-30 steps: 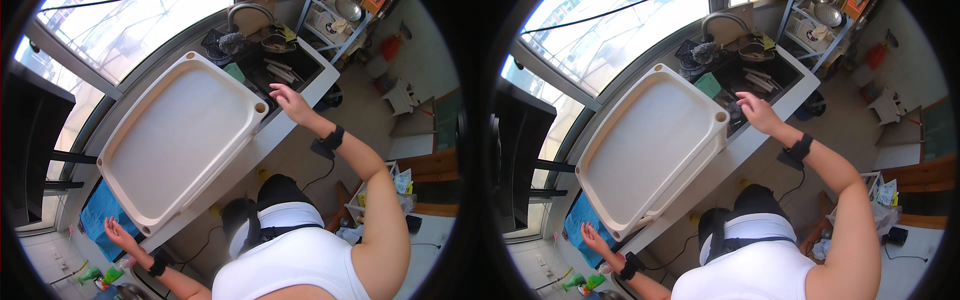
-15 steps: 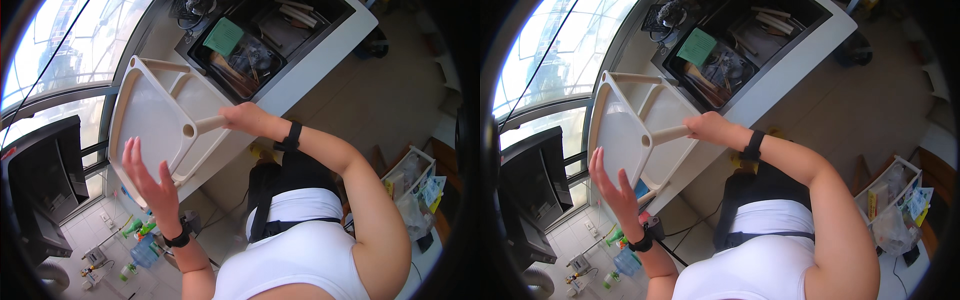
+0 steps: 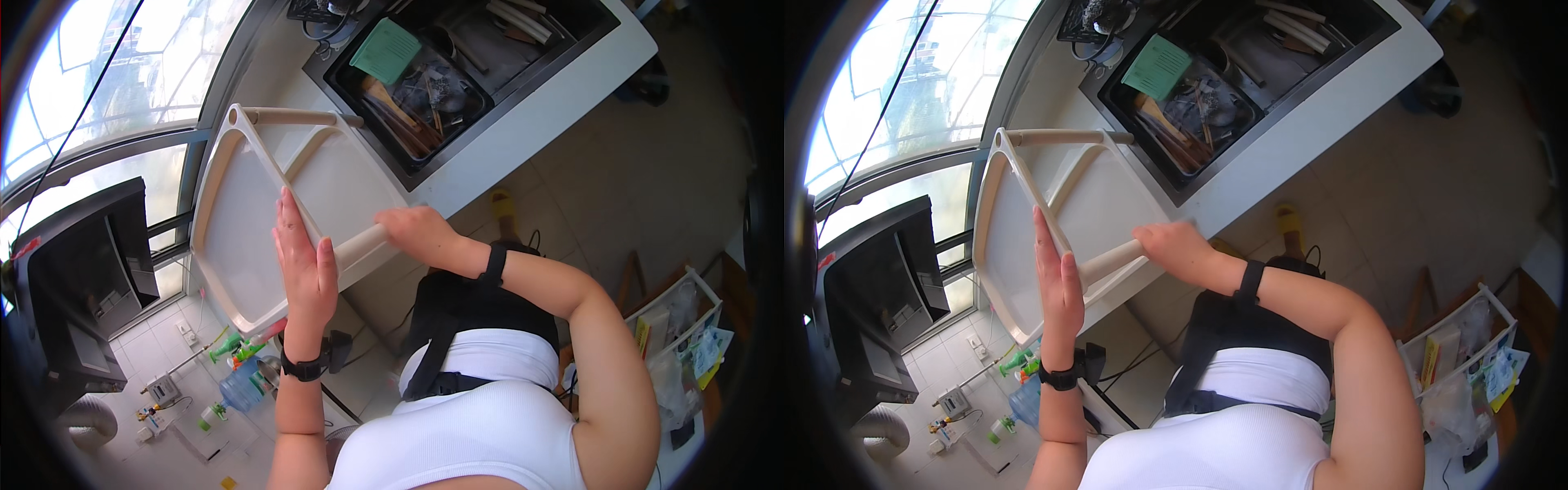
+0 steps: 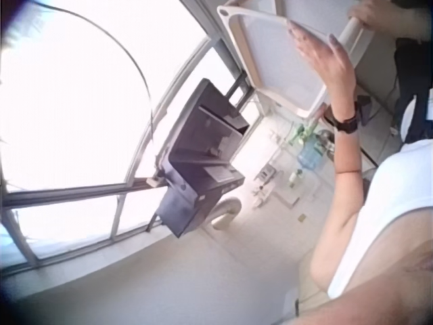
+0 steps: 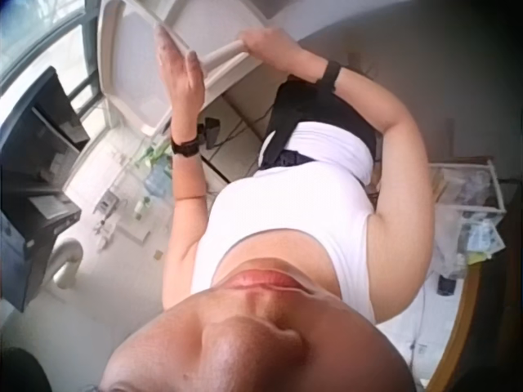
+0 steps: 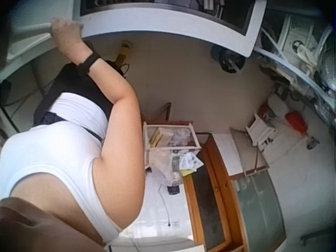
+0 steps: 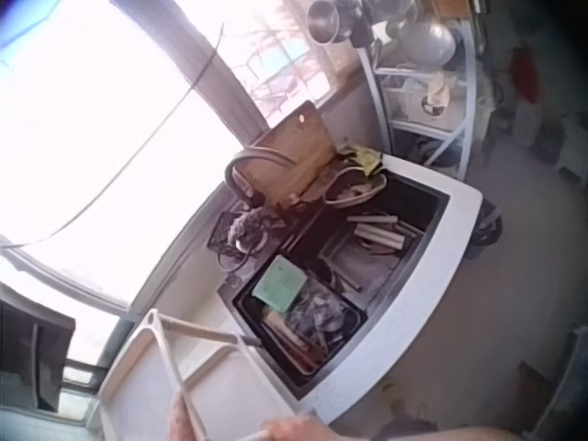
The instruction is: Assembling a white plastic multi-tier shelf in a kitchen.
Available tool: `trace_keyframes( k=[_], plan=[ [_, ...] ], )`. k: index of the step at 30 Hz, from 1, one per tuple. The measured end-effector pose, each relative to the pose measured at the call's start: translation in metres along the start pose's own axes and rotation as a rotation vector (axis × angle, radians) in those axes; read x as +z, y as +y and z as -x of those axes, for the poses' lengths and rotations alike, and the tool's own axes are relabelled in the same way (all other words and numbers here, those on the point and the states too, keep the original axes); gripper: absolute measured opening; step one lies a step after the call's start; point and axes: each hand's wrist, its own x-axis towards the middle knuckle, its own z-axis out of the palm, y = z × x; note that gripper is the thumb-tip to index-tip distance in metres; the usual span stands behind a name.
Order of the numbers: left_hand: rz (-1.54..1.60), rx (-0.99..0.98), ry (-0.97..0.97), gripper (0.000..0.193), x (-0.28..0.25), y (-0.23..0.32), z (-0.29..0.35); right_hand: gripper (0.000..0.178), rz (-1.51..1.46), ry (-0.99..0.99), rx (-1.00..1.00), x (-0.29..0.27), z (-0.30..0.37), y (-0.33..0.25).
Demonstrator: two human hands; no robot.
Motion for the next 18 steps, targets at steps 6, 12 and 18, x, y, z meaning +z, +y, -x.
trace_keyframes(
  k=[6, 12, 18],
  plan=[
    [-0.059, 0.017, 0.014, 0.072, 0.002, -0.006, 0.008, 0.058, -0.003, -0.016, 0.017, -0.038, 0.011, -0.011],
    [-0.087, 0.071, 0.053, 0.079, 0.009, -0.007, 0.006, 0.058, 0.247, 0.229, 0.326, -0.152, 0.065, -0.005],
    [-0.177, 0.155, 0.217, 0.09, 0.014, -0.006, 0.01, 0.044, 0.625, 0.37, 0.223, -0.297, 0.077, -0.061]
  ],
)
